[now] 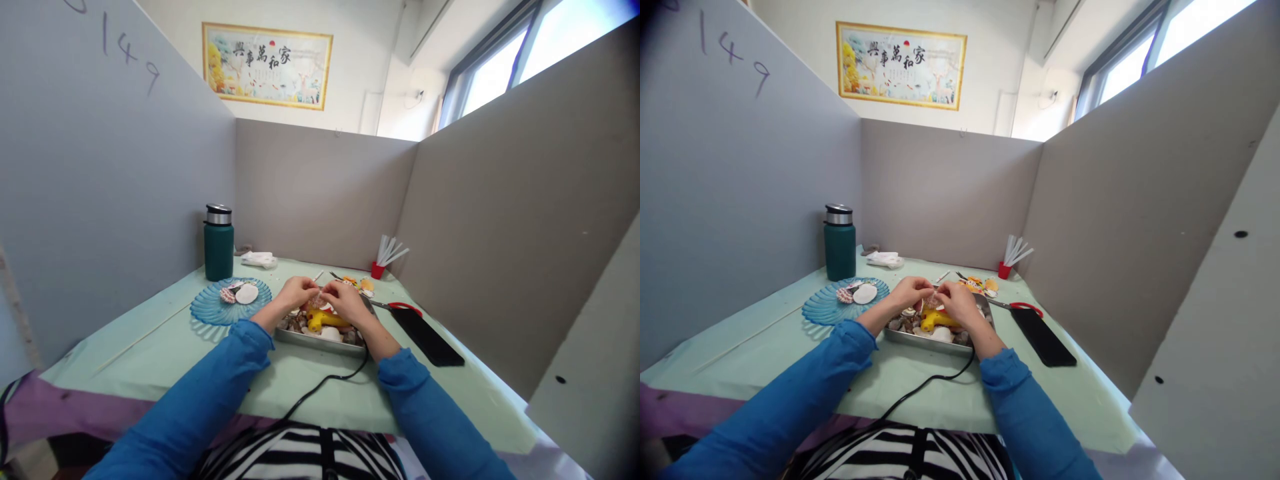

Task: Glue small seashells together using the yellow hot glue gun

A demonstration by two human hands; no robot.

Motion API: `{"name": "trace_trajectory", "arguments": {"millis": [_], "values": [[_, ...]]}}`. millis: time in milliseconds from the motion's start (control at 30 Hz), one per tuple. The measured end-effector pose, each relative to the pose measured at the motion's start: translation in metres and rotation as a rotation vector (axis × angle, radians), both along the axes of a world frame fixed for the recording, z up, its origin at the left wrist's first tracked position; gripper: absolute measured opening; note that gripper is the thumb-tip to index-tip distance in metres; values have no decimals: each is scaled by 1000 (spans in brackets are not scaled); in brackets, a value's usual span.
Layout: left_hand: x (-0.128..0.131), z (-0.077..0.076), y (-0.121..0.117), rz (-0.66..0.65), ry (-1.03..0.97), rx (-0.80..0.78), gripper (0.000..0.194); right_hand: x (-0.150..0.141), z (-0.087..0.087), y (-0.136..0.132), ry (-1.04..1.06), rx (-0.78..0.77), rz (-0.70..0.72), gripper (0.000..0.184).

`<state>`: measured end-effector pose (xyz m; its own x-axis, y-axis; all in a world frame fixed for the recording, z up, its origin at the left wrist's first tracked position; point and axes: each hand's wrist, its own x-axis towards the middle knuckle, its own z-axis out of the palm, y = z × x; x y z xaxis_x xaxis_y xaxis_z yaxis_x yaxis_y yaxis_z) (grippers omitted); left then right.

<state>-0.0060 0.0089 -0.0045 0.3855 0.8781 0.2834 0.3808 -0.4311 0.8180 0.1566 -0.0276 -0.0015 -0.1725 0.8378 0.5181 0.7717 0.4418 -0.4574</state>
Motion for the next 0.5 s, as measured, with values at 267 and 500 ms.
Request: {"name": "trace_trajectory", "arguments": {"millis": [267, 500], "values": [[-1, 3, -1, 50, 6, 15, 14, 0, 1, -1, 11, 10, 5, 11], [-2, 2, 2, 62, 9, -12, 13, 1, 0, 1, 13, 33, 32, 11]]}}
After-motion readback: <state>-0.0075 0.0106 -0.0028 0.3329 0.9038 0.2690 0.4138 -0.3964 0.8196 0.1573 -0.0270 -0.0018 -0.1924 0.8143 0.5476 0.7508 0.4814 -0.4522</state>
